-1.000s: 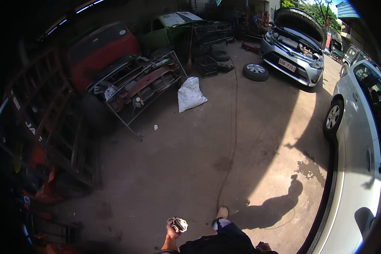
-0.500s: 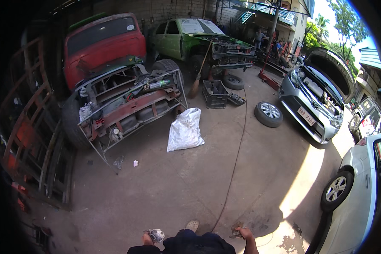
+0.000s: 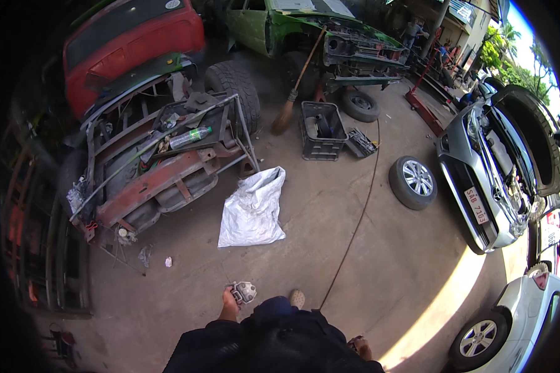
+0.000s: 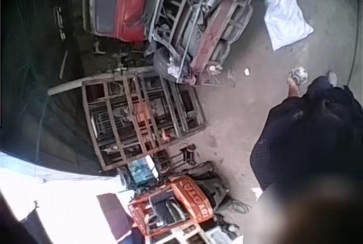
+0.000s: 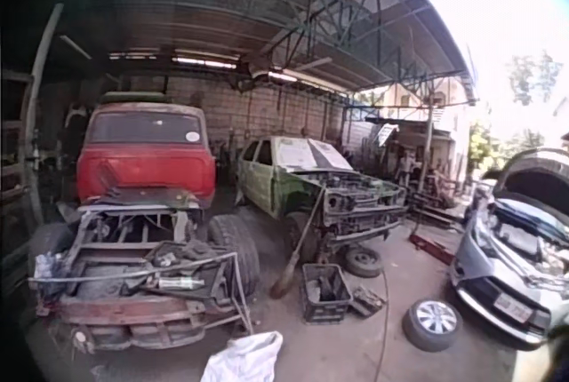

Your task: The person retrieves a small metal part from the floor, walks to a bench grinder, and grinds the part against the spinning wheel. The person holds the part with both hands and rotates it while grinding.

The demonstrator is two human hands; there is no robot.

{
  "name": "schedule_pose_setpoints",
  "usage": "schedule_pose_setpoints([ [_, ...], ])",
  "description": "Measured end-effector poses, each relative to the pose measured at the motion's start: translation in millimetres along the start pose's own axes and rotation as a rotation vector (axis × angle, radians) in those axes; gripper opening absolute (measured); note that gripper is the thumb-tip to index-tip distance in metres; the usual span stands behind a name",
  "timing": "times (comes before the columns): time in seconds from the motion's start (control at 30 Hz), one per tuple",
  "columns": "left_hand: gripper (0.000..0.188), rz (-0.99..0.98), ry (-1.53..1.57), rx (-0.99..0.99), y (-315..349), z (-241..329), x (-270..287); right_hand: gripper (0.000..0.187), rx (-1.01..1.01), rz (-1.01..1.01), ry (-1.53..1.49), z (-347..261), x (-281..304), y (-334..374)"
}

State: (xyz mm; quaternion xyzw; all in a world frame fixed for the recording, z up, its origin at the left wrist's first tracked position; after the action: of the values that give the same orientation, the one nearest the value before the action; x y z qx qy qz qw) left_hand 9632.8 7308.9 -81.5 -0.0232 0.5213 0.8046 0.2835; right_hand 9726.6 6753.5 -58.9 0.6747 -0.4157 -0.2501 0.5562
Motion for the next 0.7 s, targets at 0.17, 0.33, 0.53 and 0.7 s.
schedule_pose_setpoints([
  [0.17,0.033,0.064,0.062,-0.020,-86,67,-61,0.026,0.438,0.084,0.304,-381,67,-84],
  [0.33,0.026,0.243,0.217,-0.184,-253,144,-127,0.040,0.617,0.054,0.535,-672,80,-125],
  [0.53,0.034,-0.029,0.190,-0.228,-393,317,-324,0.025,-0.044,-0.150,0.358,-824,119,-196],
  [0.7,0.034,-0.314,0.660,-0.150,-495,530,-529,0.023,-0.087,-0.219,0.625,-973,131,-275],
])
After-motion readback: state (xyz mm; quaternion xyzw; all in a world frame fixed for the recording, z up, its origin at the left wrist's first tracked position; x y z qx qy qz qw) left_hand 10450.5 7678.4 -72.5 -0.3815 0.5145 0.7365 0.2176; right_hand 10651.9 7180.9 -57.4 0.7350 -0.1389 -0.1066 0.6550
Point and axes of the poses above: each hand's wrist, its own y-axis away from the middle knuckle, its own x-axis out of the back of the hand, z = x × y, the point moved 1 cm from there along -y, towards the middle knuckle, and after that the axes turned 14 degrees about -z, right-handed, at the moved point
